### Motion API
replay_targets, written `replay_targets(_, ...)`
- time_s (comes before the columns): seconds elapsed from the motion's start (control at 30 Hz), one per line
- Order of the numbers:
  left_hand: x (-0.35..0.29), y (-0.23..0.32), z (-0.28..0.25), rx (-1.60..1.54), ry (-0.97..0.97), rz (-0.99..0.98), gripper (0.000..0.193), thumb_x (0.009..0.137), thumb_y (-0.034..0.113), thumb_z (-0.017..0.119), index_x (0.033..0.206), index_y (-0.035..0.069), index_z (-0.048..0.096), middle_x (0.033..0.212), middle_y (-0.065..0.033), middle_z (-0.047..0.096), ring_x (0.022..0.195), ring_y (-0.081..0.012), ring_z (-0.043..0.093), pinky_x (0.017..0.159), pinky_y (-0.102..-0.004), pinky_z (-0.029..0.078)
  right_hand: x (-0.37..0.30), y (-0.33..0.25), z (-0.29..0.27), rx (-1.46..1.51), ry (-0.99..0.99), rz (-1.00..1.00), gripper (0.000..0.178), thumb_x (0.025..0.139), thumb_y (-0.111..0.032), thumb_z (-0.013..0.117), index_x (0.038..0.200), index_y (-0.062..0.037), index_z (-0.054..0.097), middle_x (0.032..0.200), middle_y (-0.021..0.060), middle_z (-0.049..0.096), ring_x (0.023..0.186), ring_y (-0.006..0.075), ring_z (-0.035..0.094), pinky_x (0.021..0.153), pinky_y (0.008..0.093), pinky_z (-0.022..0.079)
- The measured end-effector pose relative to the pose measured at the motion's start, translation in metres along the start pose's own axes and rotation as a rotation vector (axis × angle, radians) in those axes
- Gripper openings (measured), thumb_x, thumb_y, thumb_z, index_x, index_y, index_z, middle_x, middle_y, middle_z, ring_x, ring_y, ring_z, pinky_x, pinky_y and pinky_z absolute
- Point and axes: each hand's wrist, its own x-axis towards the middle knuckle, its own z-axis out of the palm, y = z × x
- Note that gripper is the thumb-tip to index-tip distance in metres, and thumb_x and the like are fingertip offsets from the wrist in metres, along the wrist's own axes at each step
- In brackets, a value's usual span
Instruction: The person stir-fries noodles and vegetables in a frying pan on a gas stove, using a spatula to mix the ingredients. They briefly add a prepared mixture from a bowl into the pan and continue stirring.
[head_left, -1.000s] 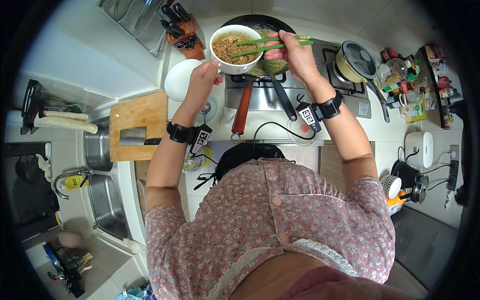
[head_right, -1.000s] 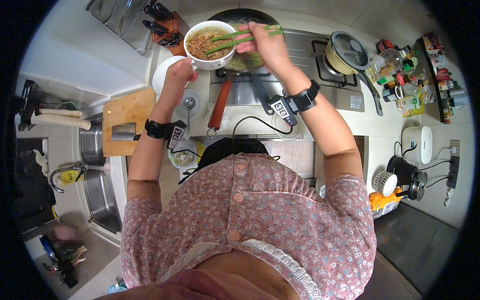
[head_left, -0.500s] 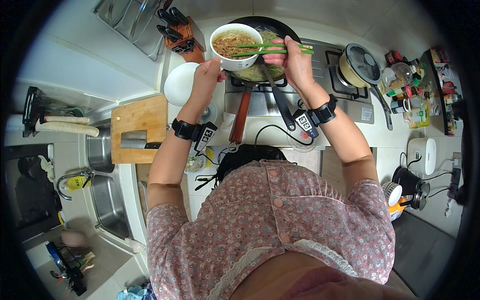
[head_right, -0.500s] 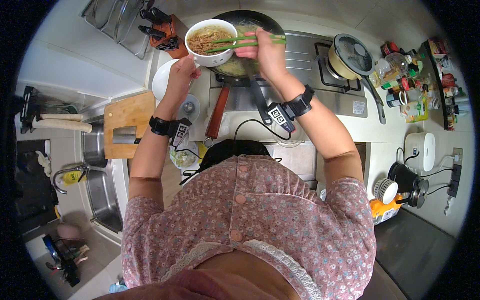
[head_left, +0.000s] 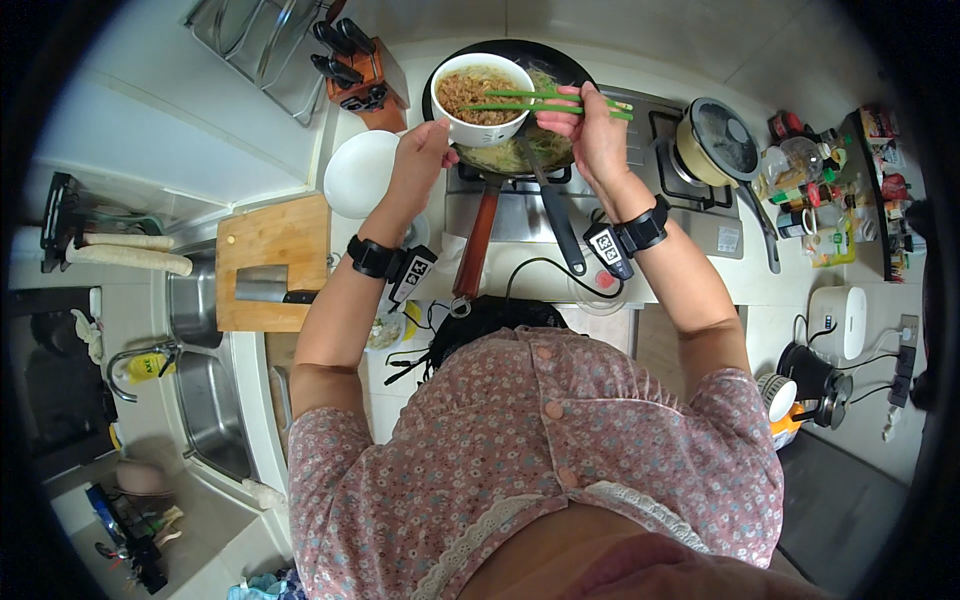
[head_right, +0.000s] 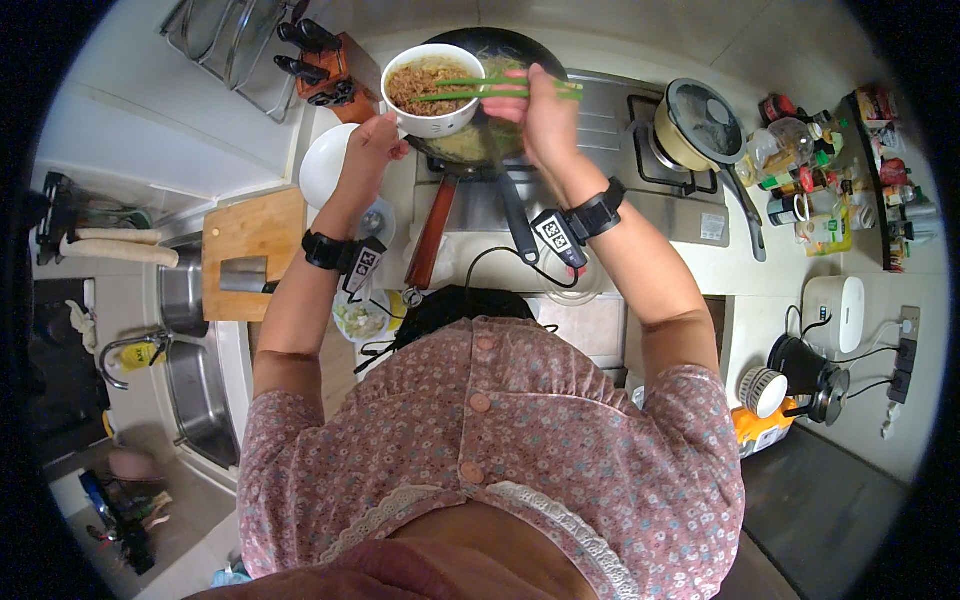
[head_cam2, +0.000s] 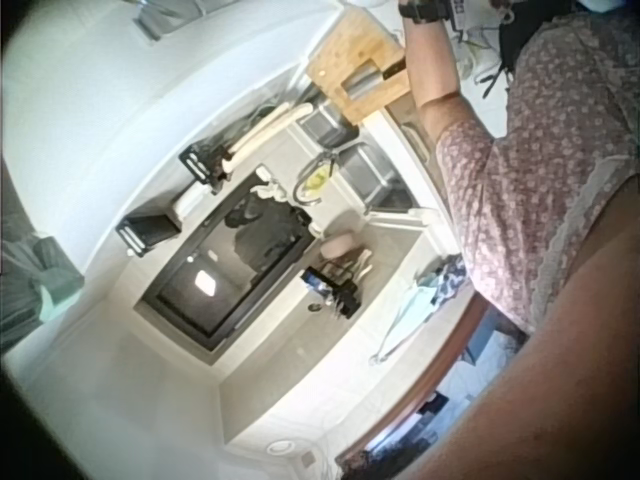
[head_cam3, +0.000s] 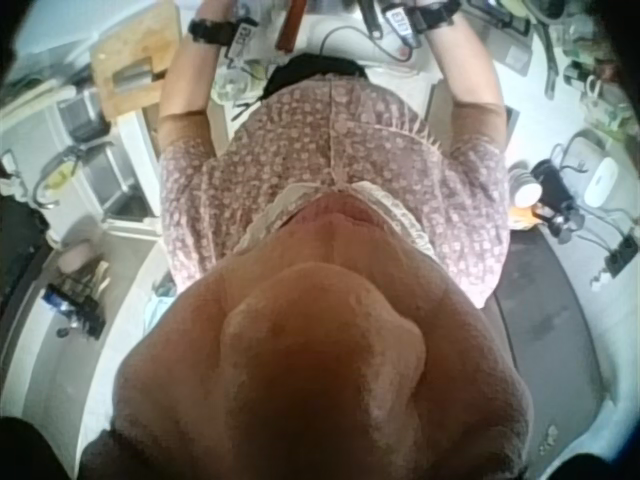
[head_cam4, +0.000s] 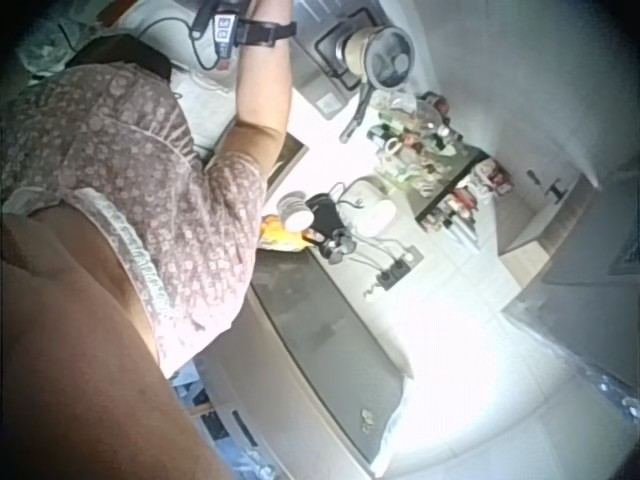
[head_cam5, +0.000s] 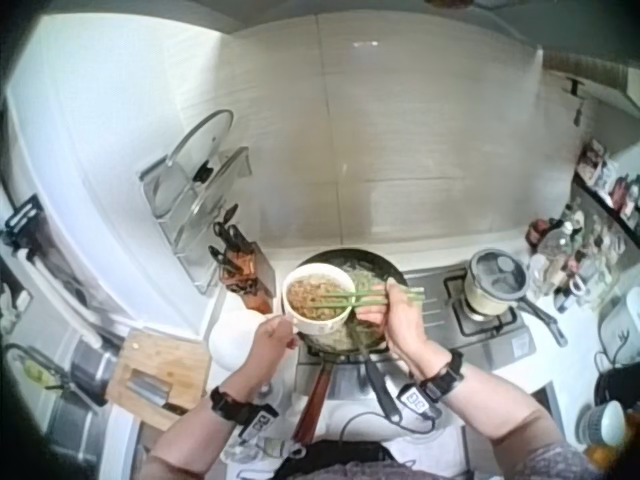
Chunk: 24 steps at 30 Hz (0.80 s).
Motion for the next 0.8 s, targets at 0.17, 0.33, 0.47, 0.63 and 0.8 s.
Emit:
replay_targets(0.17,0.0021,-0.0035,0.0003,-0.035,-0.002,0.009,0.034,0.099,0.032,0.048,0.089,0.002,0.061,0.068,-0.0004,0.055,0.063,-0.0072,0.049,0.062,-0.022,0.041,0.0018,0.002,-0.0037,-0.029,-0.05,-0.008,0.041,0.103,-0.028,0.035,0.107,0.0092,0.052,0.092,0.0228,0.063,0.076,0.0274,0.069,0.071,0.0339,0.06)
replay_targets(0.33,0.0035,-0.0068,-0.0012,-0.071,0.014,0.017,0.033,0.099,0.032,0.049,0.092,0.002,0.062,0.07,0.0001,0.056,0.064,-0.0072,0.051,0.061,-0.0222,0.041,0.0024,0.0025,-0.006,-0.009,-0.042,0.013,0.04,0.103,-0.028,0.035,0.107,0.0087,0.052,0.092,0.0222,0.064,0.078,0.0272,0.069,0.072,0.0341,0.06)
replay_targets(0.47,0.004,-0.0073,-0.0026,-0.054,0.01,0.017,0.033,0.099,0.032,0.049,0.093,0.002,0.062,0.071,0.0007,0.056,0.064,-0.0072,0.051,0.06,-0.0221,0.042,0.0036,0.0025,-0.0062,0.032,-0.044,0.024,0.039,0.103,-0.027,0.035,0.106,0.0077,0.052,0.092,0.0216,0.064,0.078,0.0268,0.069,0.073,0.034,0.06)
replay_targets(0.63,0.0028,-0.0071,-0.0032,-0.066,0.006,0.022,0.033,0.099,0.032,0.049,0.093,0.002,0.062,0.072,0.0009,0.056,0.064,-0.0071,0.051,0.061,-0.0222,0.042,0.0046,0.0022,-0.0065,0.067,-0.029,0.042,0.038,0.103,-0.027,0.035,0.106,0.0069,0.052,0.092,0.021,0.064,0.078,0.0262,0.069,0.074,0.0338,0.06)
replay_targets(0.8,0.0031,-0.0072,-0.0001,-0.089,0.002,0.017,0.033,0.099,0.031,0.049,0.093,0.002,0.062,0.073,0.0009,0.056,0.065,-0.0072,0.052,0.061,-0.0222,0.042,0.0044,0.0024,-0.0086,0.075,-0.017,0.041,0.037,0.103,-0.026,0.035,0.107,0.0069,0.051,0.094,0.0212,0.064,0.079,0.026,0.069,0.074,0.0342,0.06)
